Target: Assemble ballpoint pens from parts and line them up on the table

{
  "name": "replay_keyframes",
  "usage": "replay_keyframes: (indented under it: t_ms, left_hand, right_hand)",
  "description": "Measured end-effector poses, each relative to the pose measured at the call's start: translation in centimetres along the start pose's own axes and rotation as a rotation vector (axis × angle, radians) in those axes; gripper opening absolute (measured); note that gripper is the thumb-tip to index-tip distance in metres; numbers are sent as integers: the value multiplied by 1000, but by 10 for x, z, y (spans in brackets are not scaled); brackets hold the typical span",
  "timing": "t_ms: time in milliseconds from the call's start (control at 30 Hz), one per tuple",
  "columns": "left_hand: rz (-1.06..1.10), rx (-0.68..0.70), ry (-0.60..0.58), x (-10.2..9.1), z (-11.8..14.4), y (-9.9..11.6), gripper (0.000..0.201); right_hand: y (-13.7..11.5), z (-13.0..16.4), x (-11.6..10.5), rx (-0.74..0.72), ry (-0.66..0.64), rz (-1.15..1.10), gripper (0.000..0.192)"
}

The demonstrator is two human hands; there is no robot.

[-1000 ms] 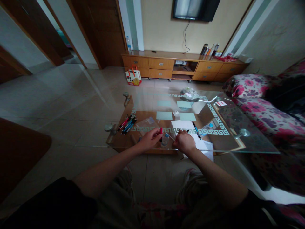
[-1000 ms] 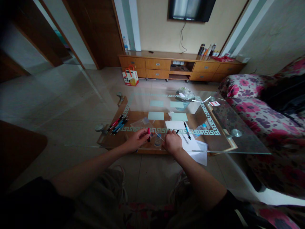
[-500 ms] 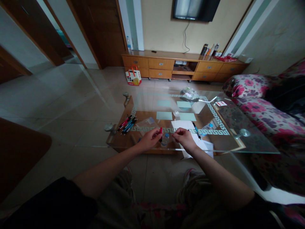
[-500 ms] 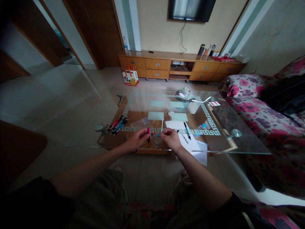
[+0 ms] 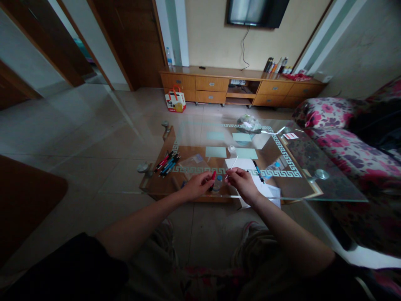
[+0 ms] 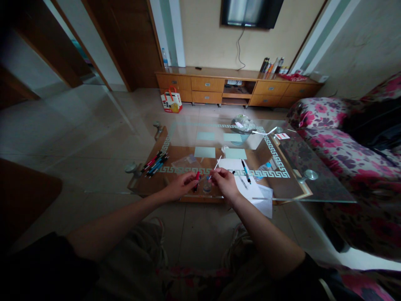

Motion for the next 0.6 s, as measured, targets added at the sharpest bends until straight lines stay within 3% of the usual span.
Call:
replay_keyframes:
  t_ms: [167,400,600]
  left_hand:
    - [-57,-2,-67,4,2,2,33]
    - [-122,49,-117,7,5,13,29]
    - [-146,59,-121,7,4,14,29]
  right_hand:
    - [-4,2,-1,-27,33,2,42]
    - [-6,2,1,-57,19,-101,36]
    - [-5,4,7,-53,-52,-8,33]
Point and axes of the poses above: each hand's wrist, its own z-axis away from the middle knuckle, its own x-axis out of the palm, y = z × x, the point moved 7 cm from there along -z, towards the middle knuckle, and after that the axes turned 10 degrees about z, right-handed, at the moved point
